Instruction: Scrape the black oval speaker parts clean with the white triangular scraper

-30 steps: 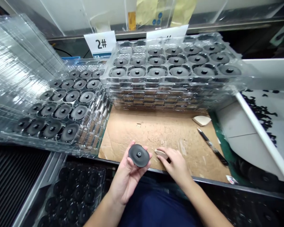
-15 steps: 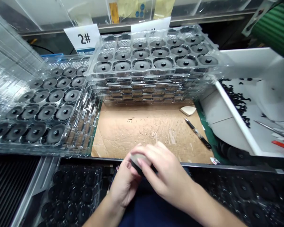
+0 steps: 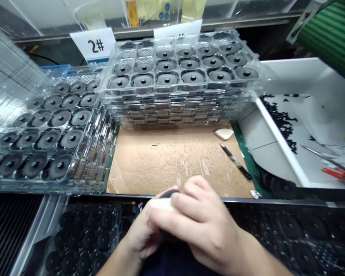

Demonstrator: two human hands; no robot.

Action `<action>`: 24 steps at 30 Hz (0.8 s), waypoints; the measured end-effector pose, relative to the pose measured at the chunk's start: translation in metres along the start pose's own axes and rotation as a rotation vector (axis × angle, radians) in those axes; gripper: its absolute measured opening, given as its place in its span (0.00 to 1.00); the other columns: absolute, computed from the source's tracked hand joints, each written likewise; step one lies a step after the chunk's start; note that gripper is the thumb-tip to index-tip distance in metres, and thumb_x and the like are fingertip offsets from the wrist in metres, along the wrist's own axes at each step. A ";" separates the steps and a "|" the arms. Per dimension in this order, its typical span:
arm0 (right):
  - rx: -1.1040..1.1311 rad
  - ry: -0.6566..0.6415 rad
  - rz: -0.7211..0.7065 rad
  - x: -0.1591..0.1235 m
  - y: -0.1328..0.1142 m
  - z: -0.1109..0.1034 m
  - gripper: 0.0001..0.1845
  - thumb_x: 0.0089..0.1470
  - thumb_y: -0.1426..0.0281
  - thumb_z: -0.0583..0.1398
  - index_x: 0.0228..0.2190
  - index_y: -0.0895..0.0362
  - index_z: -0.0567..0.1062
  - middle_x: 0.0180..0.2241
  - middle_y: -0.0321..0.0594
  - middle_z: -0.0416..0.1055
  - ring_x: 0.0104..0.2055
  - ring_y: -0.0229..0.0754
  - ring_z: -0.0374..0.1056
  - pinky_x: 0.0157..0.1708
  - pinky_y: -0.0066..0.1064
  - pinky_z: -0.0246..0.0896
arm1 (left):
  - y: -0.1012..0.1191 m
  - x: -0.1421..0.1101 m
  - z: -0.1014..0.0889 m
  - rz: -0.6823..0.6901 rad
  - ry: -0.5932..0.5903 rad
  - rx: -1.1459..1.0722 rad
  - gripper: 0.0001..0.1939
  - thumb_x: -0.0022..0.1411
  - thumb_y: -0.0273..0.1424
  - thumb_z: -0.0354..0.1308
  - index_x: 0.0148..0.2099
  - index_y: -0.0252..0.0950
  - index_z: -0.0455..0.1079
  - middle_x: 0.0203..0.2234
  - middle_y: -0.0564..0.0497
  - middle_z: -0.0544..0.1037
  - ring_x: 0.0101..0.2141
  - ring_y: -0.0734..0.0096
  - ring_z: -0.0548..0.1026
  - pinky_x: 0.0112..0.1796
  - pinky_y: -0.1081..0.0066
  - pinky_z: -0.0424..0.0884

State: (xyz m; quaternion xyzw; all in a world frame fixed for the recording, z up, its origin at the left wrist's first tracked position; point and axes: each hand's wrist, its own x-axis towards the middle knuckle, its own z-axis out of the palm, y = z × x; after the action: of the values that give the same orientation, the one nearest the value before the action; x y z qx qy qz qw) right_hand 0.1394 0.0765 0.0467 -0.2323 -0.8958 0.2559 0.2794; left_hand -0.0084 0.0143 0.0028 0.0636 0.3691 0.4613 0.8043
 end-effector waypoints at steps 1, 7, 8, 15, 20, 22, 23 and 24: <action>0.066 -0.059 -0.049 0.005 0.002 0.000 0.17 0.61 0.74 0.46 0.42 0.55 0.72 0.23 0.36 0.65 0.28 0.39 0.56 0.32 0.33 0.47 | 0.000 -0.001 0.000 0.001 -0.018 0.022 0.24 0.35 0.39 0.71 0.39 0.39 0.77 0.31 0.52 0.79 0.38 0.64 0.75 0.46 0.67 0.65; 0.001 -0.040 0.084 0.009 -0.001 0.001 0.16 0.60 0.76 0.48 0.41 0.58 0.74 0.25 0.38 0.68 0.28 0.40 0.54 0.30 0.33 0.47 | -0.001 0.000 -0.002 0.017 -0.058 0.022 0.22 0.36 0.40 0.70 0.37 0.39 0.77 0.28 0.54 0.79 0.36 0.68 0.75 0.43 0.71 0.67; 0.036 -0.025 0.023 0.008 0.000 0.002 0.17 0.60 0.76 0.48 0.41 0.58 0.74 0.24 0.38 0.68 0.27 0.40 0.54 0.29 0.33 0.48 | -0.001 0.001 -0.001 0.003 -0.054 0.031 0.21 0.38 0.39 0.70 0.37 0.39 0.77 0.28 0.54 0.79 0.37 0.66 0.75 0.43 0.69 0.67; 0.272 0.131 0.625 -0.016 0.056 0.014 0.13 0.58 0.70 0.53 0.43 0.53 0.74 0.36 0.39 0.72 0.37 0.39 0.67 0.34 0.30 0.63 | 0.004 0.002 -0.004 -0.007 -0.055 -0.075 0.32 0.34 0.40 0.71 0.45 0.39 0.74 0.40 0.46 0.80 0.37 0.62 0.78 0.38 0.71 0.72; 0.221 0.116 0.735 -0.055 0.087 0.057 0.15 0.56 0.68 0.53 0.40 0.57 0.76 0.36 0.44 0.70 0.40 0.44 0.69 0.37 0.36 0.67 | 0.006 0.004 -0.009 0.037 -0.031 -0.121 0.32 0.36 0.39 0.70 0.47 0.39 0.73 0.44 0.43 0.78 0.41 0.57 0.77 0.38 0.68 0.74; 0.185 0.127 0.768 -0.067 0.085 0.071 0.15 0.54 0.68 0.54 0.41 0.58 0.75 0.38 0.45 0.68 0.39 0.44 0.69 0.36 0.36 0.67 | 0.007 0.006 -0.011 0.042 -0.004 -0.107 0.32 0.37 0.39 0.69 0.48 0.38 0.72 0.46 0.42 0.77 0.42 0.56 0.77 0.38 0.68 0.74; 0.170 0.129 0.778 -0.071 0.083 0.076 0.16 0.53 0.68 0.55 0.43 0.58 0.74 0.39 0.46 0.67 0.38 0.43 0.69 0.35 0.35 0.68 | 0.007 0.007 -0.012 0.043 0.013 -0.102 0.31 0.38 0.39 0.69 0.48 0.38 0.72 0.47 0.42 0.76 0.42 0.56 0.76 0.38 0.68 0.74; 0.159 0.128 0.784 -0.074 0.079 0.079 0.18 0.51 0.68 0.56 0.45 0.57 0.73 0.41 0.45 0.66 0.35 0.42 0.69 0.34 0.35 0.68 | 0.007 0.007 -0.013 0.048 0.028 -0.103 0.30 0.40 0.39 0.68 0.48 0.38 0.72 0.47 0.42 0.76 0.43 0.56 0.76 0.38 0.69 0.74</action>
State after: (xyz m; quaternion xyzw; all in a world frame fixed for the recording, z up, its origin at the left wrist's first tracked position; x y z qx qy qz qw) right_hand 0.1663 0.0696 -0.0849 -0.5494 -0.6977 0.3964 0.2329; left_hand -0.0195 0.0213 -0.0069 0.0243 0.3545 0.4999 0.7898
